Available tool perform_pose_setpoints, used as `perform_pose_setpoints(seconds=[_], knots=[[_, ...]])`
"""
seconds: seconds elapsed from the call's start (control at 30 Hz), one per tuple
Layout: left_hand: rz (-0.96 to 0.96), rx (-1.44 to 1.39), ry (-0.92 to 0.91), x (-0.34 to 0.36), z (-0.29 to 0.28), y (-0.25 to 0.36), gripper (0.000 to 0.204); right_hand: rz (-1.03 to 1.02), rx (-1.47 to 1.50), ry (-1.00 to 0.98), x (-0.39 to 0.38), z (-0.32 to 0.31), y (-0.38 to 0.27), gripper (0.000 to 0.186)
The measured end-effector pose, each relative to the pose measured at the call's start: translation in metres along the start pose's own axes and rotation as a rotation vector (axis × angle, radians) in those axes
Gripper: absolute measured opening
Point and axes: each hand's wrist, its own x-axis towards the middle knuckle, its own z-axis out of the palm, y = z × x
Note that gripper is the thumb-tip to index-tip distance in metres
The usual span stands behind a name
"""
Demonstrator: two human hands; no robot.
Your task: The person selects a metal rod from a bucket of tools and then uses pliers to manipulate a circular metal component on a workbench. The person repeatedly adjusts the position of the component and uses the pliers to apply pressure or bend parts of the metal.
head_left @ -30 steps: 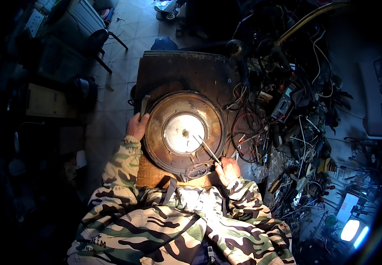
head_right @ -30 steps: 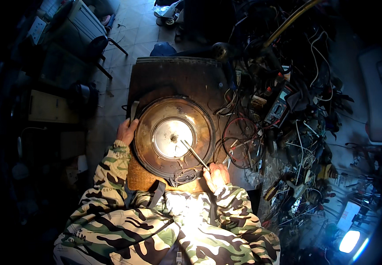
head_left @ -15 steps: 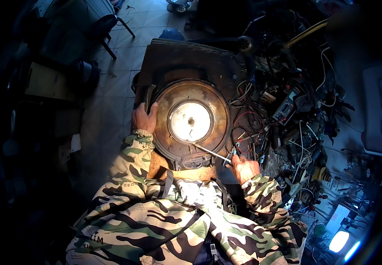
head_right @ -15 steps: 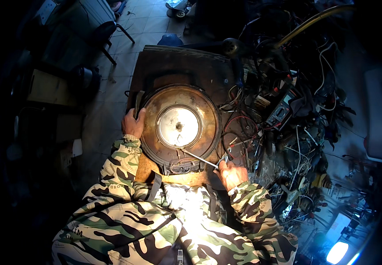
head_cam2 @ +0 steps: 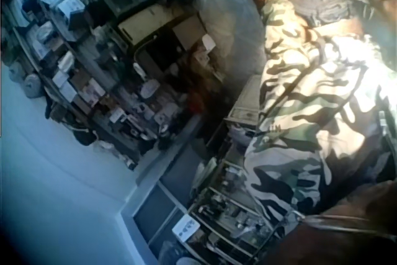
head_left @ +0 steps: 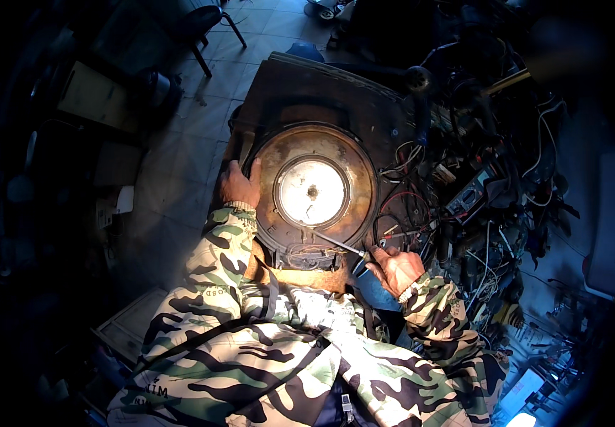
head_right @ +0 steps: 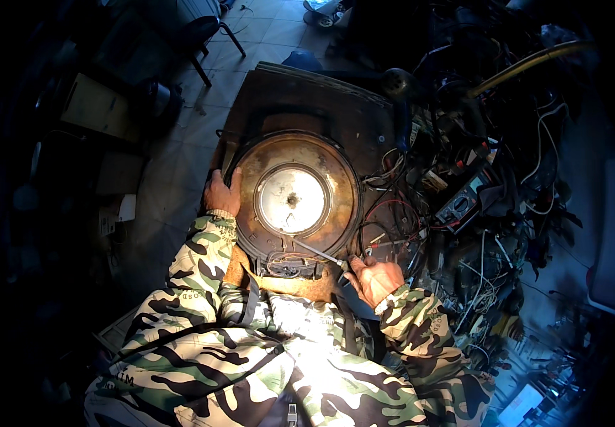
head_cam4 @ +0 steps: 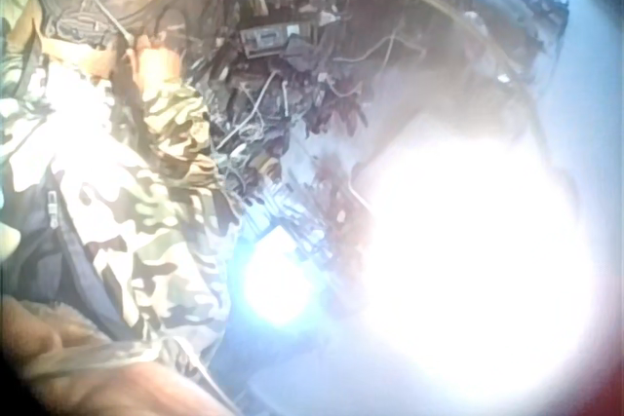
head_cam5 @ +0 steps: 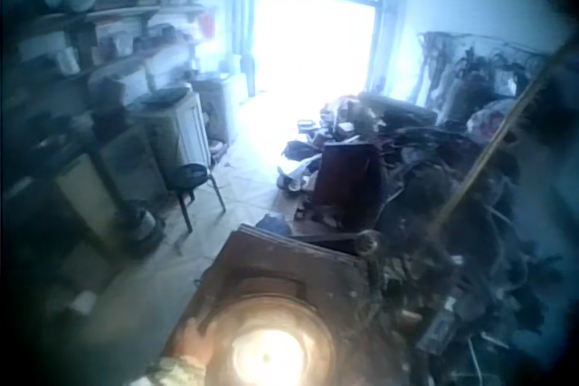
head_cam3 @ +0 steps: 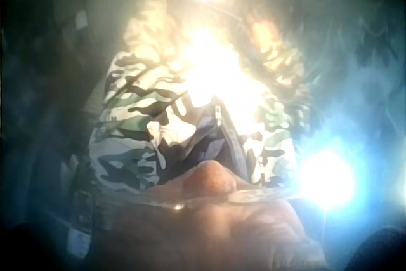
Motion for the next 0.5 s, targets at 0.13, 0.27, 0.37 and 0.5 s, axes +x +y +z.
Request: perform_pose_setpoints(seconds=[0.13,0.27,0.37,0.5], knots=[[0.02,0.005,-0.003,0.002,0.003,-0.002,0.068,0.014,-0.048,-0.024,0.004,0.013,0.002,0.025],[0.034,0.018,0.036,0.001,-0.003,-0.004,0.067,-0.057,-0.049,0.114,0.006,0.022,0.003,0.032],[0.031,-0.015,-0.005,0.0,0.006,-0.004,0.066,-0.045,-0.051,0.054,0.009,0.017,0.006,0.029],[0.05,-0.021,0.021,0.001,0.002,0.0,0.066,-0.038,-0.019,0.02,0.016,0.028,0.014,0.031]])
